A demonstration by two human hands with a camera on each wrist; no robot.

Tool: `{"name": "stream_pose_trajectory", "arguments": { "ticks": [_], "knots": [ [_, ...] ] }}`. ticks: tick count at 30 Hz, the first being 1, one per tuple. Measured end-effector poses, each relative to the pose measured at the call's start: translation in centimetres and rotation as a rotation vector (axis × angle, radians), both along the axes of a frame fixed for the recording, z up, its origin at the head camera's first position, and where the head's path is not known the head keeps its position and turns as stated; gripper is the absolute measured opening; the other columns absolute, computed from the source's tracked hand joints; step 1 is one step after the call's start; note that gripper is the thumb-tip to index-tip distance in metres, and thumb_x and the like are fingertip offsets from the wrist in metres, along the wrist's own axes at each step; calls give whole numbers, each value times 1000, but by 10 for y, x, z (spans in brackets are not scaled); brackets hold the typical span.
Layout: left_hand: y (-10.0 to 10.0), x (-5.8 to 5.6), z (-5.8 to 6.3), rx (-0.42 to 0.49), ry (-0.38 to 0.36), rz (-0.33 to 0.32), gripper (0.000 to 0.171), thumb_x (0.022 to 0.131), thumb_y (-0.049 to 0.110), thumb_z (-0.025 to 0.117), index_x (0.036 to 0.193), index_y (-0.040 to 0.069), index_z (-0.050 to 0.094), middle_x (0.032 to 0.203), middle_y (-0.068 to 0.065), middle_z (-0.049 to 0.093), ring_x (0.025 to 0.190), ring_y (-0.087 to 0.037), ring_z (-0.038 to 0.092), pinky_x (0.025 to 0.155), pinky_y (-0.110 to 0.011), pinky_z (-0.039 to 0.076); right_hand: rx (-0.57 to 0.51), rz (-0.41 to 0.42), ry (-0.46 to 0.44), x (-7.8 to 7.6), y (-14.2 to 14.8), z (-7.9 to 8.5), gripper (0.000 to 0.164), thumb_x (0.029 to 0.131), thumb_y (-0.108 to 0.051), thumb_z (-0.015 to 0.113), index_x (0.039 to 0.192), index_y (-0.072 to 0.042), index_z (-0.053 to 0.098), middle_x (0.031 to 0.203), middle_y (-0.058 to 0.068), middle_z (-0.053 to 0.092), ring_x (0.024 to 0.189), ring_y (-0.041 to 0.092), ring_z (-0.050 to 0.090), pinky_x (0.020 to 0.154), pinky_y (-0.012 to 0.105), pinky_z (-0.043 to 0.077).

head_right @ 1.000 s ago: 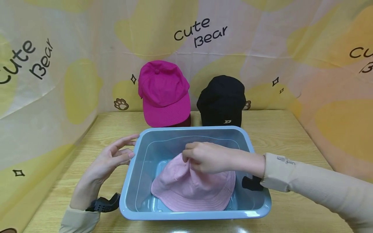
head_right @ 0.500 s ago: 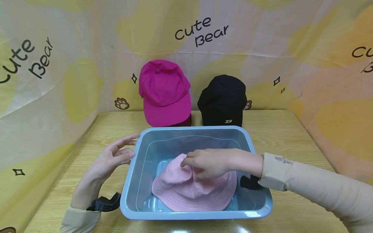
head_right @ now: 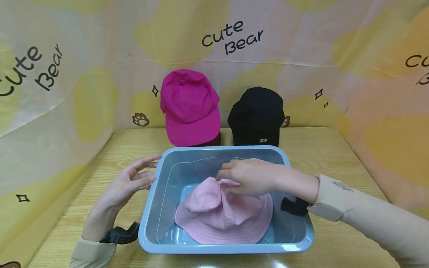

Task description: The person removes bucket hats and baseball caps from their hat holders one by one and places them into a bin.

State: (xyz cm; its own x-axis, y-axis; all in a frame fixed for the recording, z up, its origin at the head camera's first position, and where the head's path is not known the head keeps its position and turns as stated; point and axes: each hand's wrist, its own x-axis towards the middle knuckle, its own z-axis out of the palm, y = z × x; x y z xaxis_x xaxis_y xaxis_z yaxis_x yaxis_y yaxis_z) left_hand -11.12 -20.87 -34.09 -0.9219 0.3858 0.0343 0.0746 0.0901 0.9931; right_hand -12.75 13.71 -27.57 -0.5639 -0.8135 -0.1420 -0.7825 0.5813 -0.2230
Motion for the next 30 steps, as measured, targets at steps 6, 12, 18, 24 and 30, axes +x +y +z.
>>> {"name": "stream_pose_trajectory", "arguments": {
  "ticks": [6,12,18,24,30],
  "knots": [
    [0,0,0,-9,-1,3,58,92,5,59,145,5,37,128,-14,45,82,-9,68,76,-36,59,-39,-15,76,0,7,11,35,88,-29,69,122,-24,63,118,-8,64,111,12,60,87,33,56],
    [0,0,0,-6,-5,5,58,92,5,59,145,5,37,127,-13,45,81,-9,68,76,-36,59,-81,-8,159,0,17,17,34,85,-29,72,118,-24,64,114,-9,65,108,11,61,85,33,57],
    [1,0,0,-1,-3,6,57,92,4,59,145,5,38,126,-13,45,81,-8,68,76,-36,58,-118,11,248,-1,25,21,31,84,-27,73,114,-22,66,109,-10,66,103,8,62,84,32,56],
    [1,-1,0,-3,-6,9,58,91,5,59,145,5,38,126,-12,45,83,-8,68,77,-36,58,-156,19,352,-2,30,21,29,81,-25,76,109,-22,68,104,-11,67,97,8,60,87,36,51],
    [0,-2,-1,-4,-6,6,58,91,5,59,145,5,37,126,-12,45,83,-8,68,78,-36,58,-208,14,412,-7,36,22,30,79,-19,77,107,-19,68,103,-8,68,98,13,61,91,42,48]
  ]
}}
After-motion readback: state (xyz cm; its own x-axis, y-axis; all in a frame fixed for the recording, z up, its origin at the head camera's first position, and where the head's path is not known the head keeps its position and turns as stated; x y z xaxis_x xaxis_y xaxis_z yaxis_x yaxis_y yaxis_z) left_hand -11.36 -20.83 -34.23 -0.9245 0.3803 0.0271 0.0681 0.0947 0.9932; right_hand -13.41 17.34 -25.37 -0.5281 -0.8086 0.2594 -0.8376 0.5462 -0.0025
